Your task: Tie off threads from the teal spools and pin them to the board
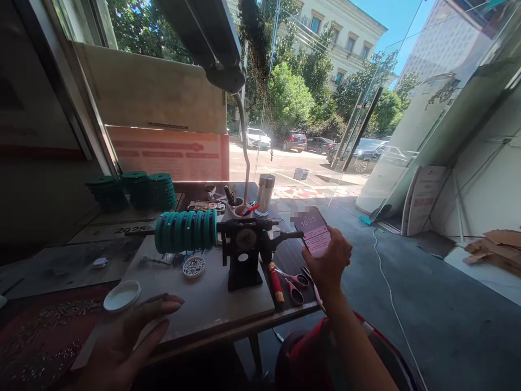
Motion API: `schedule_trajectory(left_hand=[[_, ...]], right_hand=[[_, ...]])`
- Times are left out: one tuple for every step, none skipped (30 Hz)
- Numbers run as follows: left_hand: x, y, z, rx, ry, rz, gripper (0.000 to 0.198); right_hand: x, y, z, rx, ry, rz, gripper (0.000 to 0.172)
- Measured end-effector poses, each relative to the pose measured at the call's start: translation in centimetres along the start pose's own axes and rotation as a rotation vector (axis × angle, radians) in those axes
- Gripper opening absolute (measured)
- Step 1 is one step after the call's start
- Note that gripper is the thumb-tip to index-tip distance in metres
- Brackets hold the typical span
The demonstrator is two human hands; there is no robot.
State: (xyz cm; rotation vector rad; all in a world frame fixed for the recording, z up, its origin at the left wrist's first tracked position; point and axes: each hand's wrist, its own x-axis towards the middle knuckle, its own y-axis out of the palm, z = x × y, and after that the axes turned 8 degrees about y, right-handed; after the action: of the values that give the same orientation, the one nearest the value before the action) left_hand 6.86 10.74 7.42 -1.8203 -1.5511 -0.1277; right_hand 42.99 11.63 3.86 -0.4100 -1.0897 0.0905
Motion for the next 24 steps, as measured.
schedule_trajectory(left_hand=[[0.02, 0.04, -0.06, 0.001, -0.002, 0.003, 0.018], [0.04, 0.07, -0.11, 0.001, -0.007, 0.006, 0.018], [0.05, 0.11, -0.15, -0.001, -0.013, 0.008, 0.018], [0.05, 0.13, -0.18, -0.004, -0.018, 0.006, 0.018], [0.04, 0.14, -0.21, -0.006, -0.025, 0.004, 0.018], [0.03, 0.14, -0.23, -0.008, -0.029, 0.000, 0.018], [0.02, 0.12, -0.26, -0.011, -0.033, -0.003, 0.018], [0.02, 0.09, -0.30, -0.015, -0.034, -0.003, 0.018], [0.01, 0.05, -0.35, -0.020, -0.038, -0.001, 0.018], [0.01, 0.01, -0.41, -0.024, -0.042, 0.003, 0.018], [0.02, -0.03, -0.48, -0.027, -0.047, 0.007, 0.019], [0.03, -0.07, -0.54, -0.029, -0.052, 0.011, 0.019], [0.04, -0.09, -0.59, -0.030, -0.054, 0.015, 0.019], [0.05, -0.09, -0.63, -0.028, -0.053, 0.016, 0.018], [0.07, -0.08, -0.65, -0.028, -0.051, 0.020, 0.018], [0.08, -0.06, -0.66, -0.027, -0.048, 0.020, 0.018], [0.08, -0.04, -0.65, -0.028, -0.047, 0.020, 0.018], [0.08, -0.01, -0.63, -0.026, -0.047, 0.021, 0.018], [0.07, 0.01, -0.62, -0.024, -0.049, 0.021, 0.019], [0.06, 0.02, -0.62, -0.022, -0.054, 0.023, 0.019], [0.04, 0.02, -0.62, -0.019, -0.057, 0.023, 0.019], [0.03, 0.01, -0.65, -0.017, -0.060, 0.024, 0.019], [0.02, -0.02, -0.68, -0.015, -0.065, 0.029, 0.020], [0.01, -0.05, -0.72, -0.015, -0.069, 0.031, 0.020]], right_hand=[[-0.02, -0.02, 0.02, 0.000, 0.000, 0.002, 0.068], [-0.05, -0.04, 0.06, 0.002, 0.001, 0.004, 0.068], [-0.07, -0.09, 0.11, 0.003, 0.002, 0.006, 0.068], [-0.08, -0.14, 0.18, 0.005, 0.005, 0.007, 0.068], [-0.10, -0.21, 0.26, 0.006, 0.011, 0.008, 0.068], [-0.10, -0.28, 0.34, 0.007, 0.019, 0.008, 0.068], [-0.10, -0.35, 0.43, 0.009, 0.025, 0.007, 0.067], [-0.08, -0.42, 0.51, 0.011, 0.030, 0.006, 0.068], [-0.06, -0.49, 0.58, 0.013, 0.034, 0.006, 0.068], [-0.02, -0.54, 0.63, 0.013, 0.038, 0.006, 0.068], [0.02, -0.59, 0.66, 0.012, 0.041, 0.006, 0.068], [0.06, -0.63, 0.68, 0.012, 0.042, 0.007, 0.068], [0.09, -0.66, 0.69, 0.013, 0.041, 0.008, 0.068], [0.11, -0.69, 0.69, 0.017, 0.037, 0.009, 0.067], [0.11, -0.71, 0.69, 0.022, 0.032, 0.010, 0.067], [0.09, -0.73, 0.70, 0.027, 0.028, 0.011, 0.067], [0.05, -0.74, 0.72, 0.031, 0.028, 0.013, 0.066], [0.01, -0.74, 0.75, 0.030, 0.035, 0.015, 0.066], [-0.04, -0.71, 0.77, 0.027, 0.045, 0.019, 0.066], [-0.05, -0.66, 0.79, 0.021, 0.059, 0.025, 0.065], [-0.02, -0.58, 0.78, 0.014, 0.076, 0.033, 0.064], [0.09, -0.47, 0.72, 0.002, 0.099, 0.046, 0.063], [0.28, -0.33, 0.61, -0.020, 0.134, 0.073, 0.063], [0.58, -0.17, 0.43, -0.057, 0.183, 0.137, 0.063]])
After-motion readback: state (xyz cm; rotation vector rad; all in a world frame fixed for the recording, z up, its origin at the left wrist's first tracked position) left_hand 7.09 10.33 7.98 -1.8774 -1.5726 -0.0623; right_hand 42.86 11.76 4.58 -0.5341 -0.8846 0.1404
